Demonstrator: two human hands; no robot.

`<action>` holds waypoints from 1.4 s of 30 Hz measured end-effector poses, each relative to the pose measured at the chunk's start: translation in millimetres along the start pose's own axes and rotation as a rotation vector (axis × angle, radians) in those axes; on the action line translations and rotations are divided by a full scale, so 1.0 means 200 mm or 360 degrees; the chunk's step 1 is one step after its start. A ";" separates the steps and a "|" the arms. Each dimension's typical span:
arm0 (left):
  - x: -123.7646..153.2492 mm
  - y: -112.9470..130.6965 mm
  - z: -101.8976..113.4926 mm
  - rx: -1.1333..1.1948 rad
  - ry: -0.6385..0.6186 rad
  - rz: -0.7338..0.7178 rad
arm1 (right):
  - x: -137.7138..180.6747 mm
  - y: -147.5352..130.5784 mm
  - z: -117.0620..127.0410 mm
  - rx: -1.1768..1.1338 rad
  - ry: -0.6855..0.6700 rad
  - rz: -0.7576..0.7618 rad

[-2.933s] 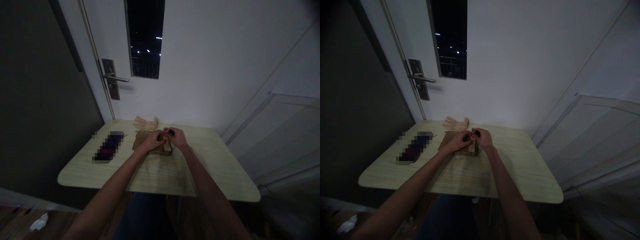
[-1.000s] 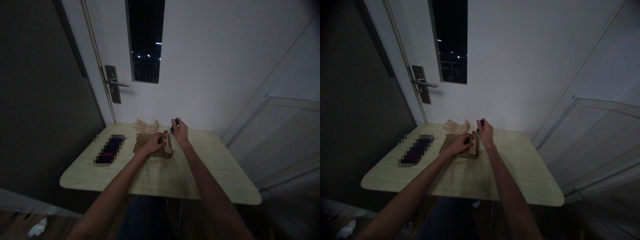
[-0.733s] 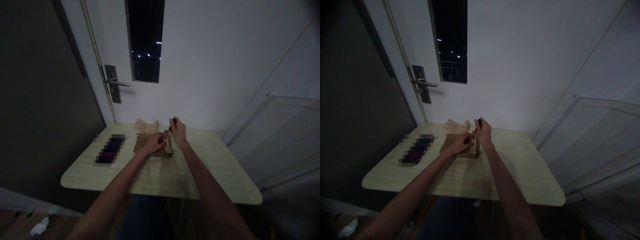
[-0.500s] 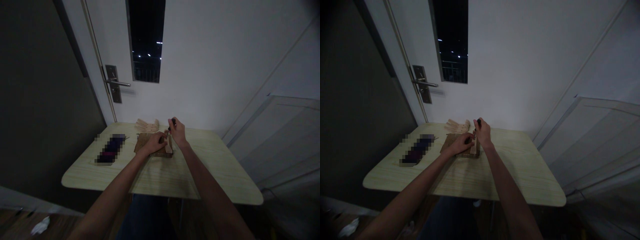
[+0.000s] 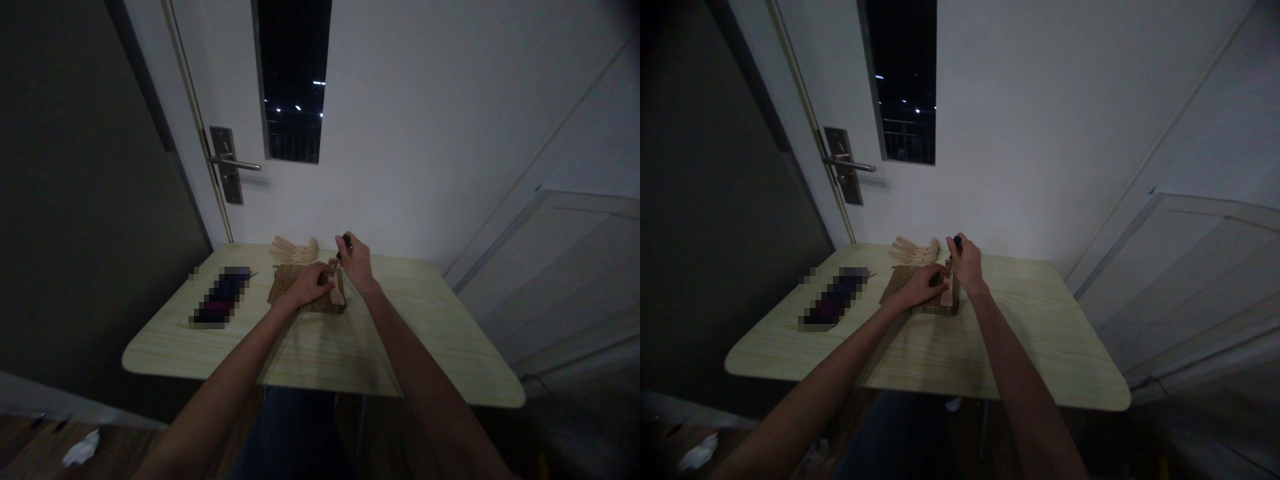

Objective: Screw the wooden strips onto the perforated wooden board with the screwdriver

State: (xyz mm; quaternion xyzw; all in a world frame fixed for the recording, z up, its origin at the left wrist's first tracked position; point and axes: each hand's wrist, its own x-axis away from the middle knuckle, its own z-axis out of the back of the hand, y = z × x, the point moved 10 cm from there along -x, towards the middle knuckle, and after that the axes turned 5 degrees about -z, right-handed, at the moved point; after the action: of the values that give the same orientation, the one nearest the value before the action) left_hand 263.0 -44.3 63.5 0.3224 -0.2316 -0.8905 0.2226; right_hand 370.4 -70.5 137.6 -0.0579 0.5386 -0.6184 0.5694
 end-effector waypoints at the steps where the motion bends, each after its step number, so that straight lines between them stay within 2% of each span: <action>1: 0.00 0.00 0.00 0.0003 0.0003 0.0001 | 0.00 0.00 0.00 0.0009 0.0001 0.0008; 19: -0.03 -0.03 0.00 0.0011 -0.0013 0.0073 | -0.02 0.01 -0.01 0.0031 -0.0034 0.0031; 25: -0.06 -0.07 0.01 -0.0097 0.0057 0.0175 | -0.02 0.02 -0.02 -0.0012 -0.0048 0.0015; 33: -0.06 -0.09 0.00 -0.0086 0.0141 0.0177 | -0.01 0.05 -0.01 -0.0011 -0.0037 0.0013; 42: -0.07 -0.07 -0.01 -0.0067 0.0129 0.0127 | 0.05 0.08 -0.11 -0.0274 -0.0446 -0.0026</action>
State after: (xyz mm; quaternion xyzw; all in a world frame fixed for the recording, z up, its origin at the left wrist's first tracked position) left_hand 270.0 -26.6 60.2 0.3438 -0.2162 -0.8718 0.2739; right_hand 363.0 -60.7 111.3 -0.1966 0.5044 -0.5604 0.6268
